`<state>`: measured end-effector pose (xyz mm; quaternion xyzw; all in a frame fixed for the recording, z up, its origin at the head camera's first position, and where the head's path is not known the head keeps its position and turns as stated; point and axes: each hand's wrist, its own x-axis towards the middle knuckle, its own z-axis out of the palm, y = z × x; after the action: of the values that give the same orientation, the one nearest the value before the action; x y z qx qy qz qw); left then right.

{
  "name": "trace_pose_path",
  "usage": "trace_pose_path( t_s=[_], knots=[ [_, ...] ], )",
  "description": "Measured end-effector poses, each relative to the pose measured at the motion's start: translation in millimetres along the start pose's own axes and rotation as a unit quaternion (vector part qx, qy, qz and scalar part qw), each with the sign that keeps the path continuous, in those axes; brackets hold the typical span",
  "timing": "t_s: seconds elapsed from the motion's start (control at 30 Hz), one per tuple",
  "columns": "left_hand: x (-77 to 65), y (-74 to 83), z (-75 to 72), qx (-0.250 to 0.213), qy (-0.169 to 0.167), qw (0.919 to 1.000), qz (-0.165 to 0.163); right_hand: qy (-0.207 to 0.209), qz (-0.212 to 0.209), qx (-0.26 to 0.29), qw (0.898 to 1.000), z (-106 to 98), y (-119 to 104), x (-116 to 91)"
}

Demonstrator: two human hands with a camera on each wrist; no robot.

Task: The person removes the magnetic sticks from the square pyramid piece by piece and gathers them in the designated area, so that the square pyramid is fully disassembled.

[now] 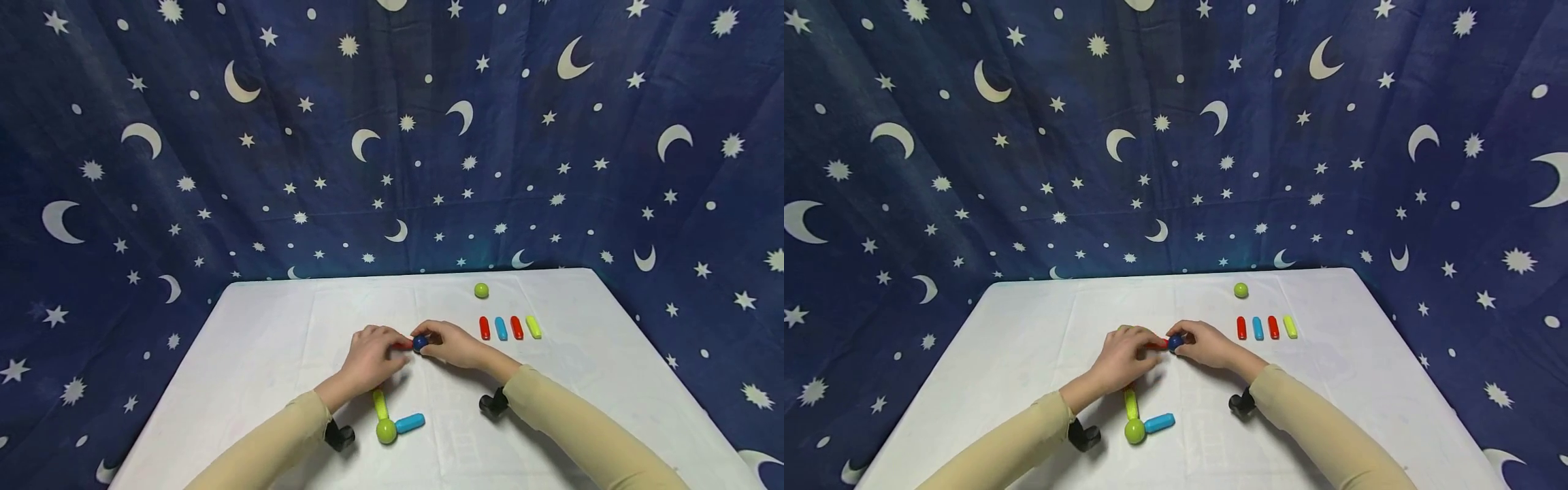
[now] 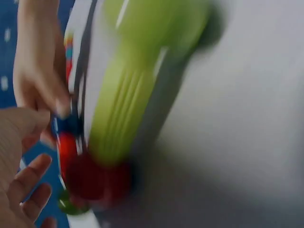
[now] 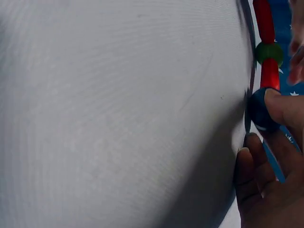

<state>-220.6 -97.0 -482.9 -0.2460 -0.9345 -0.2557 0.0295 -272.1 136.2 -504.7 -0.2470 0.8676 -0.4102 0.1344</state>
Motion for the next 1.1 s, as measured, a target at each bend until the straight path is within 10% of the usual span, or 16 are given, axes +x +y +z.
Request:
trace_pose_path(
  t_s=[0.2,0.5,1.1],
  knots=[
    [16.5,-32.1,4.8,-0.097,-0.055,0.9918,-0.062,-0.009,0.023,0.017,1.0,8,2,-3],
    [18.0,-36.0,12.4,-0.178,-0.097,0.9739,-0.101,0.0,0.047,0.073,0.996,16,10,-5],
    [35.3,-37.5,3.9,-0.215,-0.135,0.9607,-0.112,0.011,0.053,0.092,0.994,3,9,-1]
  ],
)
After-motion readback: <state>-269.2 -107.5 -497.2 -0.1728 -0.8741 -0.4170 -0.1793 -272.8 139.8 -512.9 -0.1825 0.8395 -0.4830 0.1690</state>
